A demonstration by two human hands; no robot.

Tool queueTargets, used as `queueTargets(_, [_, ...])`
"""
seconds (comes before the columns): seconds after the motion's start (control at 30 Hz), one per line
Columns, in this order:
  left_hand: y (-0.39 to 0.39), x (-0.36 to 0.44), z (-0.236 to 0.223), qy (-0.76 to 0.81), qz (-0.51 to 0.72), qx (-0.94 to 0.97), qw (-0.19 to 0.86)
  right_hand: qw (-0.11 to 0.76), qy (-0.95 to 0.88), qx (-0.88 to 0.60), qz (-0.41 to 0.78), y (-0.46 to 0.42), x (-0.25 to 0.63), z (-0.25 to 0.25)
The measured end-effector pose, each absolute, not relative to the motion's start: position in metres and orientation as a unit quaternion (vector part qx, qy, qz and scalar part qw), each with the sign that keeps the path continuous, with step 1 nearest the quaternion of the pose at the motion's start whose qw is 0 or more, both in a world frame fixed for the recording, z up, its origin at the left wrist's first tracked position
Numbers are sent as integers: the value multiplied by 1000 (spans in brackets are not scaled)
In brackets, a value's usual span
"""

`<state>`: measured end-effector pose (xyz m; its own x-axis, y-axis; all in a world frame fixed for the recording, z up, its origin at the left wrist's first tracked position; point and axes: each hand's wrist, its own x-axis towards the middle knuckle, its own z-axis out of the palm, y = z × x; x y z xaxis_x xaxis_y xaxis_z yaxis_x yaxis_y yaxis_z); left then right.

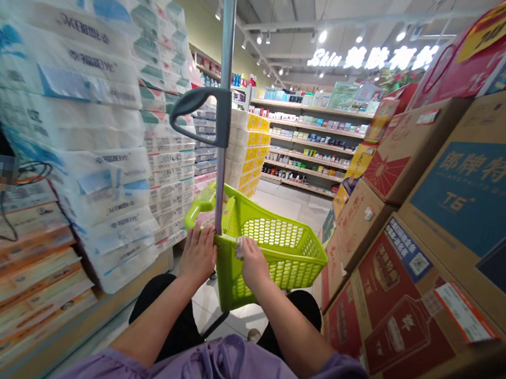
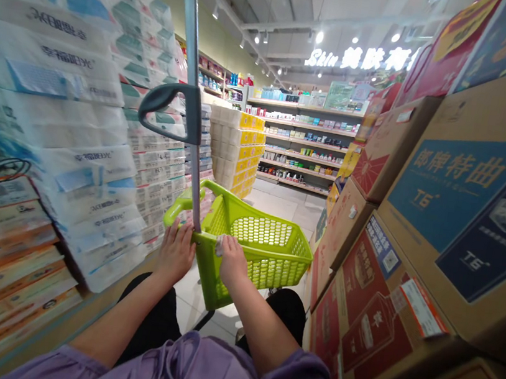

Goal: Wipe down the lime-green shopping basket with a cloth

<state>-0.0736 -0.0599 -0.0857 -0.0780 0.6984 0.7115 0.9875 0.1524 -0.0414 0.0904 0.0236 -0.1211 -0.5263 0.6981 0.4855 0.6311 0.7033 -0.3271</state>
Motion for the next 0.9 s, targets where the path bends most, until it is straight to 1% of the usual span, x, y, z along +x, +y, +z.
queueTargets(0.1, [-60, -78, -84, -682, -245, -618, 304, 320, -872, -363, 68, 18, 81, -118])
queueTargets(0.2, [-62, -78, -87, -665, -287, -611, 320, 357, -853, -357, 134, 18, 77, -111])
queueTargets(0.3, [-66, -66, -96, -622, -334, -622, 337, 419, -793, -357, 262, 16, 72, -102])
queueTargets(0.43, [-61, -41, -114, -556, -331, -706, 288, 486, -664, -310, 477, 8, 58, -88])
queueTargets(0.5, [-53, -34, -120, -557, -341, -714, 255, 495, -609, -263, 561, 3, 53, -81])
queueTargets(0.57, [-43, -33, -120, -559, -359, -710, 233, 489, -588, -233, 600, 0, 51, -75])
queueTargets(0.63, [-36, -37, -116, -561, -371, -707, 219, 478, -610, -229, 589, 1, 55, -72])
queueTargets(0.7, [-32, -45, -107, -562, -361, -712, 216, 457, -670, -254, 528, 7, 67, -73])
queueTargets(0.77, [-32, -52, -98, -567, -327, -721, 225, 419, -749, -308, 411, 15, 84, -82])
queueTargets(0.8, [-33, -55, -95, -573, -306, -724, 234, 401, -780, -350, 330, 20, 95, -89])
queueTargets(0.87, [-35, -57, -91, -588, -262, -722, 255, 349, -806, -442, 184, 27, 115, -106])
queueTargets(0.9, [-36, -57, -90, -595, -243, -719, 264, 317, -802, -486, 141, 30, 124, -116])
